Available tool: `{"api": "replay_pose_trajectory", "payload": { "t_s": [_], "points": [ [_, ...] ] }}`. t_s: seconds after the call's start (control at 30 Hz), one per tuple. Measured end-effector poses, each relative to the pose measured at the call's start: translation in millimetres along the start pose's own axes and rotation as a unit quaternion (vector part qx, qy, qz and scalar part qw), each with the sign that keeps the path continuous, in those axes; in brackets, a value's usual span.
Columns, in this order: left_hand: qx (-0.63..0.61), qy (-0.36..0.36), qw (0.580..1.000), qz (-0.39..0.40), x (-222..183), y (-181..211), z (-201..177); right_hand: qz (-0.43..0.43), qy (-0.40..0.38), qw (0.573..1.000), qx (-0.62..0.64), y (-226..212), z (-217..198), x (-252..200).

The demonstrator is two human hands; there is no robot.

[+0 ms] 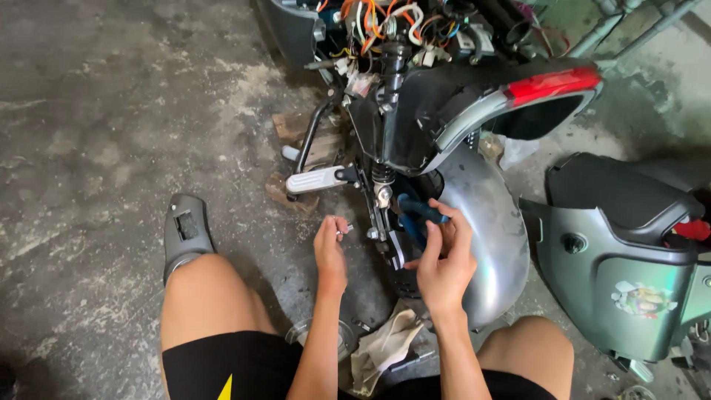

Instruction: The person sits on the floor beside a partially disassembled scooter and works on the rear shock and fender mount. They use a wrench and pliers to loosen and remove bolts, set fasteners on a metal lid, and hold the shock while threading a bolt back in by hand.

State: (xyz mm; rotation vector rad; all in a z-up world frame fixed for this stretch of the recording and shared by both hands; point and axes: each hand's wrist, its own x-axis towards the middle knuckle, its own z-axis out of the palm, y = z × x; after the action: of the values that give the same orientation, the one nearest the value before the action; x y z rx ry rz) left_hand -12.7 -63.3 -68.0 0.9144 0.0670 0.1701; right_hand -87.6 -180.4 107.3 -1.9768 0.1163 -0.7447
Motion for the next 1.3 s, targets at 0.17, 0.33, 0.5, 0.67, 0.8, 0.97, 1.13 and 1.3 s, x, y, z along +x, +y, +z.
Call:
{"api": "replay_pose_trajectory", "payload": {
  "t_s": [0.17,0.33,0.5,0.67,0.8,0.97,1.13,1.3],
  "points": [
    [0.004,0.003,1.000,-0.019,-3.5,-0.7,-3.8,-0.013,0.003,1.000,0.008,2.4,1.4,-3.7],
    [-0.034,-0.055,0.998,0.023,11.2,-9.1,18.5,-0.055,-0.053,0.997,0.025,-1.7,-7.5,7.8],
    [0.015,-0.102,0.991,0.082,21.5,-0.7,43.7,0.001,-0.079,0.996,0.051,2.1,-10.9,11.9],
    [0.029,-0.134,0.987,0.088,26.2,-3.7,44.9,0.001,-0.069,0.997,0.045,-0.7,-8.8,15.1],
    [0.082,-0.152,0.979,0.107,33.1,-2.2,42.7,0.002,-0.062,0.997,0.035,-4.6,-6.5,18.1],
    [0.108,-0.163,0.971,0.135,33.4,-2.4,45.7,-0.025,-0.062,0.997,0.029,-1.4,-3.6,17.5],
    [0.136,-0.110,0.978,0.113,37.7,-14.5,50.9,0.024,-0.049,0.998,0.015,-1.0,-3.5,18.9],
    [0.160,-0.057,0.977,0.131,37.7,-16.5,61.2,-0.107,-0.014,0.994,-0.011,16.7,1.4,10.6]
  ]
}}
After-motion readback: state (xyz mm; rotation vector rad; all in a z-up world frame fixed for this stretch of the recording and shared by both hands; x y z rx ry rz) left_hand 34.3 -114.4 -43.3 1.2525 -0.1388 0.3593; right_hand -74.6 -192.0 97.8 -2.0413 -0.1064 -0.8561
